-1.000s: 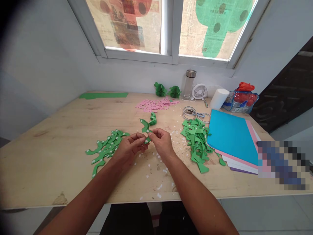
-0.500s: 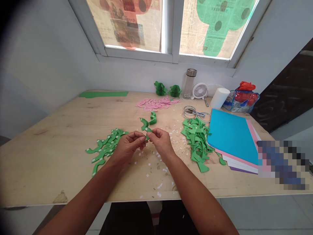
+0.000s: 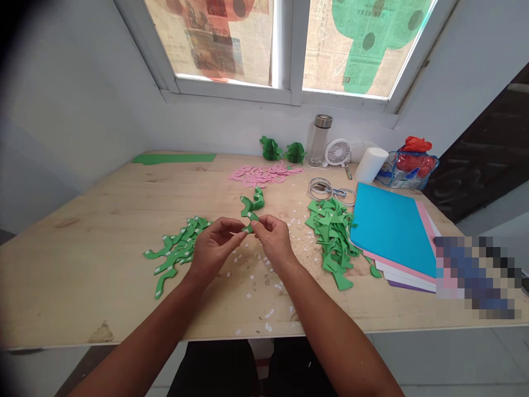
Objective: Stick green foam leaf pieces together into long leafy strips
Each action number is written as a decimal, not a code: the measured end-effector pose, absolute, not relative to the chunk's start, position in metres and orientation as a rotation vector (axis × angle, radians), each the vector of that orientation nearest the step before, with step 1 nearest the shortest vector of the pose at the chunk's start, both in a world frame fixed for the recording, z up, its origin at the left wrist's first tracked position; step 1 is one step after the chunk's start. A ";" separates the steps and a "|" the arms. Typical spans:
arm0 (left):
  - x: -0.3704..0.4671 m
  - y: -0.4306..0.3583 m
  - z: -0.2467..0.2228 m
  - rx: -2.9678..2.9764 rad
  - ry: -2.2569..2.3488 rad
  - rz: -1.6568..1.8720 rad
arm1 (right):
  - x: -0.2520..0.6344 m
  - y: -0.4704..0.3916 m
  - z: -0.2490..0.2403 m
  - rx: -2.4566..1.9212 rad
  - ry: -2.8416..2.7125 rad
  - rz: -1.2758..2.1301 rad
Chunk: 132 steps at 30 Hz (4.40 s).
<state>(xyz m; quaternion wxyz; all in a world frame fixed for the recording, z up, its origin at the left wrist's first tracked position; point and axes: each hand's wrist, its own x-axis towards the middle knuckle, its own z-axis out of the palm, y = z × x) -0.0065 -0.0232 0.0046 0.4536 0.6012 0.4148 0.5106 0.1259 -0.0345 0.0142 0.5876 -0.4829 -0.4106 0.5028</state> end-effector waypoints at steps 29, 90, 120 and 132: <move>-0.002 -0.028 0.008 1.630 1.216 1.371 | 0.123 -0.034 0.005 -1.184 -1.125 0.973; -0.002 -0.027 -0.009 2.341 1.340 1.477 | 0.121 -0.035 0.003 -1.256 -1.156 0.790; -0.003 -0.027 -0.001 1.866 1.363 1.368 | 0.122 -0.033 0.004 -1.204 -1.031 0.929; -0.004 -0.027 0.003 1.767 1.117 1.241 | 0.127 -0.029 0.003 -1.192 -0.962 0.927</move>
